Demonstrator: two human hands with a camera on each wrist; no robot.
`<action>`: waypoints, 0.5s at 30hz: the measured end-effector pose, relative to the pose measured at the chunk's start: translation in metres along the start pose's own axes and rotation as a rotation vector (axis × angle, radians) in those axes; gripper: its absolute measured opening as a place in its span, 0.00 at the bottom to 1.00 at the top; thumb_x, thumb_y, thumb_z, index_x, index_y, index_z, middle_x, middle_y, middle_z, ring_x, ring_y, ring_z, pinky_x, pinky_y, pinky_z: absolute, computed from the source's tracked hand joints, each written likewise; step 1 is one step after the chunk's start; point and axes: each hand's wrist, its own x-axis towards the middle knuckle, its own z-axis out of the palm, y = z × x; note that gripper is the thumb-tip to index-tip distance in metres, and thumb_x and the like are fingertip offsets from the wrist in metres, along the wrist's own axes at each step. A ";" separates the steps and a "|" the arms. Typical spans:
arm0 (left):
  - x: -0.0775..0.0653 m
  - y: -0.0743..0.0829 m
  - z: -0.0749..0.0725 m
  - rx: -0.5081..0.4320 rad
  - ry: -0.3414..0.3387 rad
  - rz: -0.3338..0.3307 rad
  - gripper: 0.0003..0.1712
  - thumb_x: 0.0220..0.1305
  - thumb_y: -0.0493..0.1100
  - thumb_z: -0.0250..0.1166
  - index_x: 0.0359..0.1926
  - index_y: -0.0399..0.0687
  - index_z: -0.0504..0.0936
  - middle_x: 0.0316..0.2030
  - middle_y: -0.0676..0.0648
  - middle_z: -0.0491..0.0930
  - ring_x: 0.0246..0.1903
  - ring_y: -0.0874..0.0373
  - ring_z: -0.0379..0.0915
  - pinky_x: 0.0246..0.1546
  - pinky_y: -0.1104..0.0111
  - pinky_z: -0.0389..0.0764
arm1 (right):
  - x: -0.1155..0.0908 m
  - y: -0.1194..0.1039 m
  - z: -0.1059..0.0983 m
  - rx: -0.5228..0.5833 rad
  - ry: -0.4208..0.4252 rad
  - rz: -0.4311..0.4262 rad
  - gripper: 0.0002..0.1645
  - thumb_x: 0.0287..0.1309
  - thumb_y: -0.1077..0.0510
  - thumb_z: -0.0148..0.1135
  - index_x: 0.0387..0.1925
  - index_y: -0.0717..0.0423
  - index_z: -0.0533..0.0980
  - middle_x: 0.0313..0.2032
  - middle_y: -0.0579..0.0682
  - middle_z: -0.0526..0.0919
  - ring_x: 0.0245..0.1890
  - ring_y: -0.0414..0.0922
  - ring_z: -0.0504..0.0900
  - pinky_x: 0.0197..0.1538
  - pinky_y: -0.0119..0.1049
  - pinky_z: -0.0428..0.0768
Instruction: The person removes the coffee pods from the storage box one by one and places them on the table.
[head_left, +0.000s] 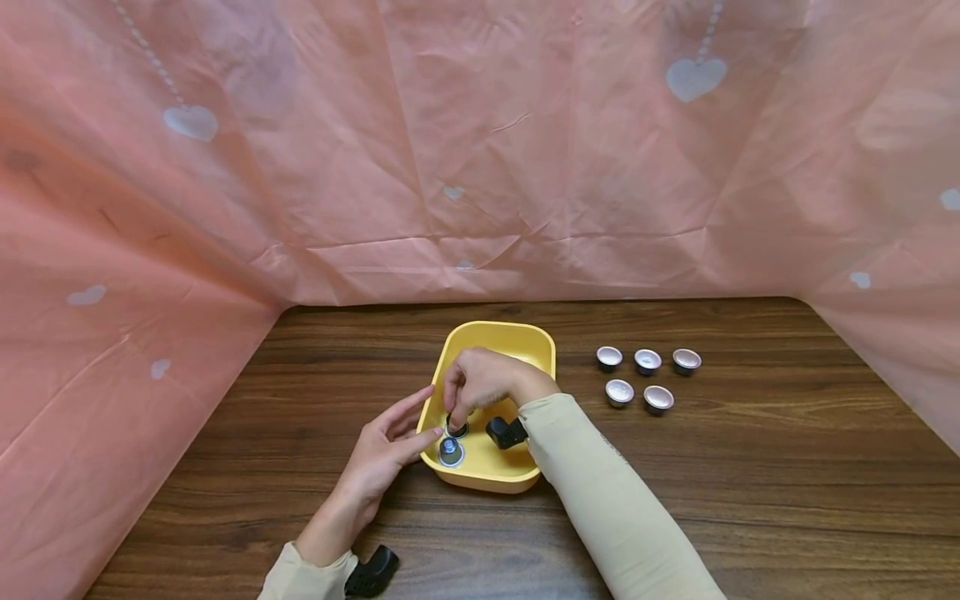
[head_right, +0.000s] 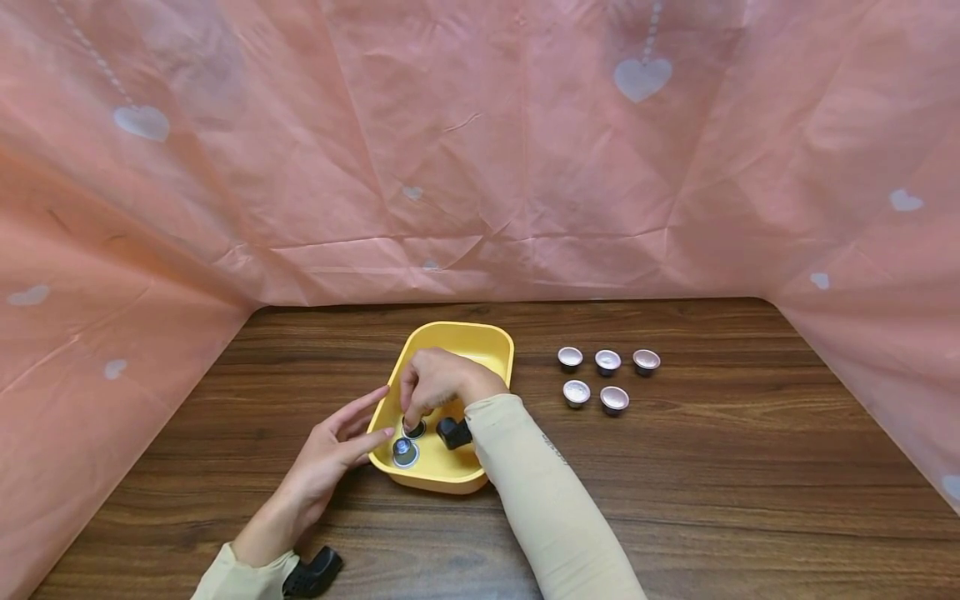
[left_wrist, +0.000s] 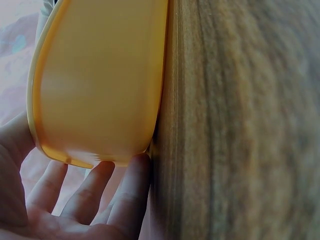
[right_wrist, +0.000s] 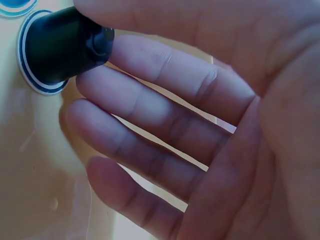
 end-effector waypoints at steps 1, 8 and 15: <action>0.000 0.000 0.000 0.000 0.001 -0.001 0.35 0.68 0.41 0.75 0.74 0.63 0.78 0.69 0.42 0.81 0.63 0.52 0.82 0.47 0.71 0.83 | 0.000 0.000 0.000 0.000 0.002 -0.001 0.11 0.44 0.61 0.86 0.26 0.47 0.88 0.23 0.37 0.86 0.27 0.36 0.76 0.31 0.29 0.73; 0.000 0.000 0.000 0.007 0.004 -0.006 0.36 0.68 0.41 0.76 0.74 0.64 0.78 0.70 0.42 0.81 0.64 0.52 0.82 0.48 0.71 0.83 | 0.000 0.000 0.000 0.015 0.013 0.006 0.10 0.44 0.61 0.85 0.26 0.47 0.88 0.23 0.38 0.86 0.27 0.35 0.77 0.32 0.29 0.75; 0.000 0.000 0.000 0.006 -0.003 -0.007 0.35 0.68 0.41 0.75 0.74 0.64 0.78 0.70 0.42 0.81 0.65 0.51 0.81 0.48 0.71 0.83 | -0.001 0.000 -0.001 0.032 0.035 0.018 0.07 0.49 0.60 0.82 0.28 0.47 0.88 0.23 0.39 0.86 0.26 0.36 0.81 0.32 0.29 0.76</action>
